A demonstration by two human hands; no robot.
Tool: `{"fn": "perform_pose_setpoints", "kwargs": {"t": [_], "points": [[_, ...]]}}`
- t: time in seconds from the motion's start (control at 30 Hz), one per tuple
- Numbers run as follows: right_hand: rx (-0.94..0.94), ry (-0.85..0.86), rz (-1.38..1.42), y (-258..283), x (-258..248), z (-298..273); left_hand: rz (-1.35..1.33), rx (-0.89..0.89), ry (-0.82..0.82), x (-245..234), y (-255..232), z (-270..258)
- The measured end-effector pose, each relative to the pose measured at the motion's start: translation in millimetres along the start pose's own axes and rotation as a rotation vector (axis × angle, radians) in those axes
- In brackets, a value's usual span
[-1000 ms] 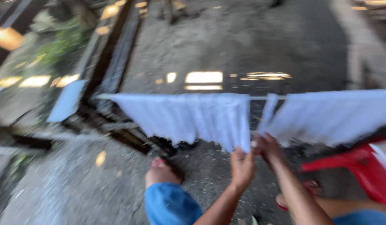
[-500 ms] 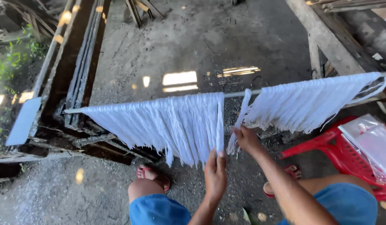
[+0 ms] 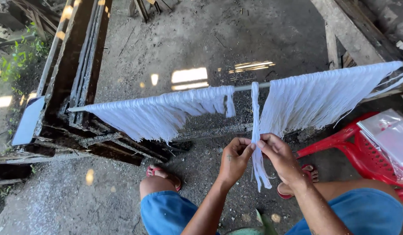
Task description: The person is organizing and separating bundles of white threads hanging from a metal bar in a workshop.
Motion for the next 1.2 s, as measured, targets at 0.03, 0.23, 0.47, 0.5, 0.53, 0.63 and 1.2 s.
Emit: {"fn": "perform_pose_setpoints", "kwargs": {"t": [0.03,0.23,0.47,0.5,0.53,0.63,1.2], "points": [[0.002,0.002,0.006,-10.4,-2.1,2.0,0.006,-0.002,-0.002,-0.7,-2.3,-1.7],[0.011,0.095,0.412,-22.6,-35.2,1.5,0.098,-0.039,-0.131,-40.2,-7.3,5.3],[0.064,0.084,0.297,-38.5,-38.7,6.2,-0.426,-0.186,-0.144,-11.2,-51.1,0.8],[0.111,0.115,0.289,-37.3,-29.6,2.3,-0.452,-0.269,-0.075,-6.0,-38.5,0.3],[0.116,0.119,0.289,-35.7,-25.6,0.6,-0.452,-0.271,-0.081,-4.7,-33.7,1.7],[0.135,0.101,0.247,-37.6,-18.8,0.7,-0.372,-0.246,0.159,8.4,-21.1,8.0],[0.056,0.126,0.119,-12.2,-8.7,12.4,-0.407,-0.094,0.026,8.3,-83.4,-5.9]]}}
Point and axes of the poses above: each hand's wrist, its own z-axis towards the middle knuckle, its own x-axis out of the palm, y = z × x, the point moved 4 cm from there along z, towards the middle knuckle, and after that the axes turned 9 degrees about -z, right-handed, at the moved point
